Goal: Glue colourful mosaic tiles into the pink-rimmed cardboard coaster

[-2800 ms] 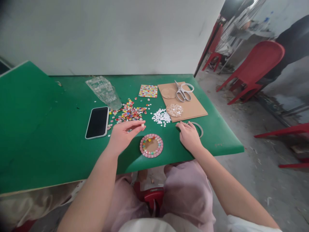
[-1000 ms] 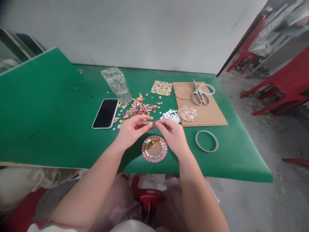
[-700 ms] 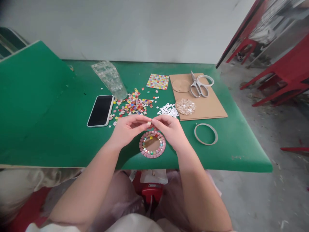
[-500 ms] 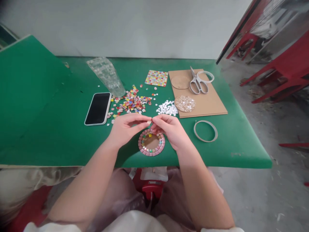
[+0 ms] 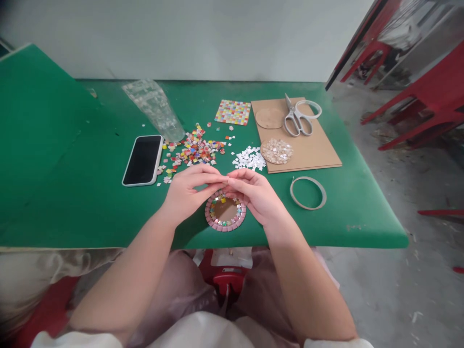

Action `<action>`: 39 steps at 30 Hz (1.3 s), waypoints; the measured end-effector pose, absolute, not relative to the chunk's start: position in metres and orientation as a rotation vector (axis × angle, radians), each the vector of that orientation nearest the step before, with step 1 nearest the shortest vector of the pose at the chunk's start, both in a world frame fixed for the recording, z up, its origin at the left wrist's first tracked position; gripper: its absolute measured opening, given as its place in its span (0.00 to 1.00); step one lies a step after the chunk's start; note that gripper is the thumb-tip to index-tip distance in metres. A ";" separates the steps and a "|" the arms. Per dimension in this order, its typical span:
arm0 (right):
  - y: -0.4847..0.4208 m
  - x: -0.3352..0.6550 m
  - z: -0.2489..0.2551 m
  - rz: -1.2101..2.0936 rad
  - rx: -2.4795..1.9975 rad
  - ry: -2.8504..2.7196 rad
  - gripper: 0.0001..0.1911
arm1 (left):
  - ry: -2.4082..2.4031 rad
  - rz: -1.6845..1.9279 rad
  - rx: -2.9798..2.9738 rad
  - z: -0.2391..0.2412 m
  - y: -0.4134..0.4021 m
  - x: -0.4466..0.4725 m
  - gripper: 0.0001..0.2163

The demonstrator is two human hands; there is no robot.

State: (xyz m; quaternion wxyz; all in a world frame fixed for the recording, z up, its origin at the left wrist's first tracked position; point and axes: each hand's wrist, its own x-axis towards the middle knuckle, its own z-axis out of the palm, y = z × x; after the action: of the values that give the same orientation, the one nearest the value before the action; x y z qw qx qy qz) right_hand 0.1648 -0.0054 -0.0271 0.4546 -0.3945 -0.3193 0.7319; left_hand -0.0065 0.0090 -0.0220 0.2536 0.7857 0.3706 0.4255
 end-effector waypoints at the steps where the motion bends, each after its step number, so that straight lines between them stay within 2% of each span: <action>1: -0.005 0.164 -0.027 1.799 -0.978 -0.788 0.08 | 1.010 1.162 2.151 -0.022 0.009 -0.006 0.08; 19: -0.004 0.166 -0.026 1.607 -1.000 -0.906 0.14 | 1.137 1.087 2.270 -0.024 0.010 -0.005 0.12; 22: -0.001 0.176 -0.025 1.509 -1.060 -0.908 0.15 | 1.112 0.772 2.369 -0.020 0.005 -0.007 0.19; 26: 0.002 0.186 -0.025 1.437 -1.114 -0.883 0.14 | 1.006 0.312 2.480 -0.020 -0.008 -0.014 0.41; 28: 0.002 0.186 -0.025 1.430 -1.128 -0.888 0.14 | 1.018 0.174 2.490 -0.023 -0.013 -0.017 0.48; 32: 0.002 0.183 -0.027 1.425 -1.142 -0.932 0.14 | 1.042 0.085 2.505 -0.027 -0.014 -0.018 0.49; 39: 0.003 0.184 -0.027 1.441 -1.108 -0.870 0.14 | 1.036 0.169 2.519 -0.021 -0.015 -0.012 0.46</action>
State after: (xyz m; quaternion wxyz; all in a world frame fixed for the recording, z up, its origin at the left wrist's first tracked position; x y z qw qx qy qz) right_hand 0.1839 0.0025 -0.0270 0.5339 -0.4650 -0.3650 0.6046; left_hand -0.0120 -0.0153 -0.0214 0.2046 0.9035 0.3717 0.0605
